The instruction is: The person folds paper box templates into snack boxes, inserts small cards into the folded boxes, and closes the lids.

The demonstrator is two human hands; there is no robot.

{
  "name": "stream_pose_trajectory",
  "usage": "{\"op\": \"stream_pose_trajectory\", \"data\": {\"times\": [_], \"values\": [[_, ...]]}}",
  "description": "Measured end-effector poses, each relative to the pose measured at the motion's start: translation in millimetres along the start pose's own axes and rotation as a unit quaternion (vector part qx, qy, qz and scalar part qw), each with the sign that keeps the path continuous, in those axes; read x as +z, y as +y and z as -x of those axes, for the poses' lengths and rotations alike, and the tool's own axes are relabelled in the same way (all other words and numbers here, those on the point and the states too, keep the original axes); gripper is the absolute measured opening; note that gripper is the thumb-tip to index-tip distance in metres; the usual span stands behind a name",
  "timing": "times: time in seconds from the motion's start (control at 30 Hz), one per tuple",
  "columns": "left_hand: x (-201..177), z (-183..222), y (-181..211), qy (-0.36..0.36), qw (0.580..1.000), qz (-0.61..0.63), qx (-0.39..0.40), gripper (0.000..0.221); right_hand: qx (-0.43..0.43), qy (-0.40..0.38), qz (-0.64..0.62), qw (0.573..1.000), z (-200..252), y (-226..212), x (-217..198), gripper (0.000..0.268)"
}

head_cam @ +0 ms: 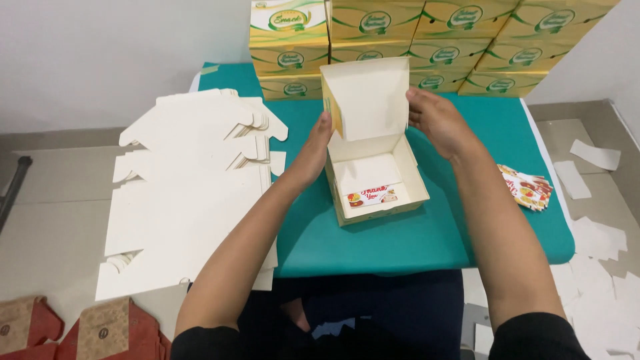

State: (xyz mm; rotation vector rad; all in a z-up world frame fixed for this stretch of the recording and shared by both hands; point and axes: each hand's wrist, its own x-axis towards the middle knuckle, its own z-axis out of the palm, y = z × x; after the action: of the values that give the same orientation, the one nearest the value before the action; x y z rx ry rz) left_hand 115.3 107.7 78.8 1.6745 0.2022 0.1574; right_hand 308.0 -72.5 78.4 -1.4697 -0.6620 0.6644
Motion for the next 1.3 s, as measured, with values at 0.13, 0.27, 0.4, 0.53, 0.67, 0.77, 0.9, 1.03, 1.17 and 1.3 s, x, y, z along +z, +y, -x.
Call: {"op": "stream_pose_trajectory", "data": {"times": [0.13, 0.27, 0.4, 0.53, 0.67, 0.77, 0.9, 1.03, 1.17, 1.3], "values": [[-13.4, -18.8, 26.2, 0.002, 1.0, 0.005, 0.008, 0.101, -0.078, -0.018, -0.035, 0.996, -8.1, 7.8, -3.9, 0.05], [-31.9, -41.5, -1.6, 0.007, 0.994, -0.075, 0.075, 0.097, -0.156, -0.008, -0.017, 0.988, -9.0, 17.1, 4.2, 0.054], [-38.6, -37.8, -40.8, 0.021, 0.991, -0.035, 0.124, 0.083, -0.191, -0.005, -0.023, 0.981, -10.6, 29.4, 4.4, 0.054], [-30.5, -28.9, -53.9, 0.04, 0.993, -0.047, 0.096, 0.072, -0.187, -0.003, -0.038, 0.982, -5.8, 44.7, 4.4, 0.055], [-24.9, -25.5, -43.7, 0.05, 0.986, -0.088, 0.136, 0.081, -0.189, -0.006, -0.039, 0.981, -10.5, 56.5, -7.6, 0.058], [-26.5, -29.5, -51.5, 0.062, 0.985, -0.087, 0.138, 0.079, -0.183, -0.009, -0.038, 0.982, -13.0, 68.8, -13.4, 0.064], [-26.5, -30.3, -54.1, 0.061, 0.986, -0.053, 0.149, 0.076, -0.172, 0.002, -0.039, 0.984, -15.8, 76.5, -16.7, 0.067], [-27.1, -31.2, -58.0, 0.063, 0.985, -0.048, 0.153, 0.075, -0.161, 0.012, -0.044, 0.986, -12.0, 67.7, -12.1, 0.066], [-27.9, -31.7, -59.7, 0.063, 0.983, -0.044, 0.164, 0.074, -0.161, 0.017, -0.036, 0.986, -8.7, 63.1, -8.7, 0.07], [-28.5, -31.7, -60.2, 0.06, 0.984, -0.038, 0.165, 0.075, -0.173, 0.019, -0.023, 0.984, -9.5, 68.1, -10.8, 0.069]]}}
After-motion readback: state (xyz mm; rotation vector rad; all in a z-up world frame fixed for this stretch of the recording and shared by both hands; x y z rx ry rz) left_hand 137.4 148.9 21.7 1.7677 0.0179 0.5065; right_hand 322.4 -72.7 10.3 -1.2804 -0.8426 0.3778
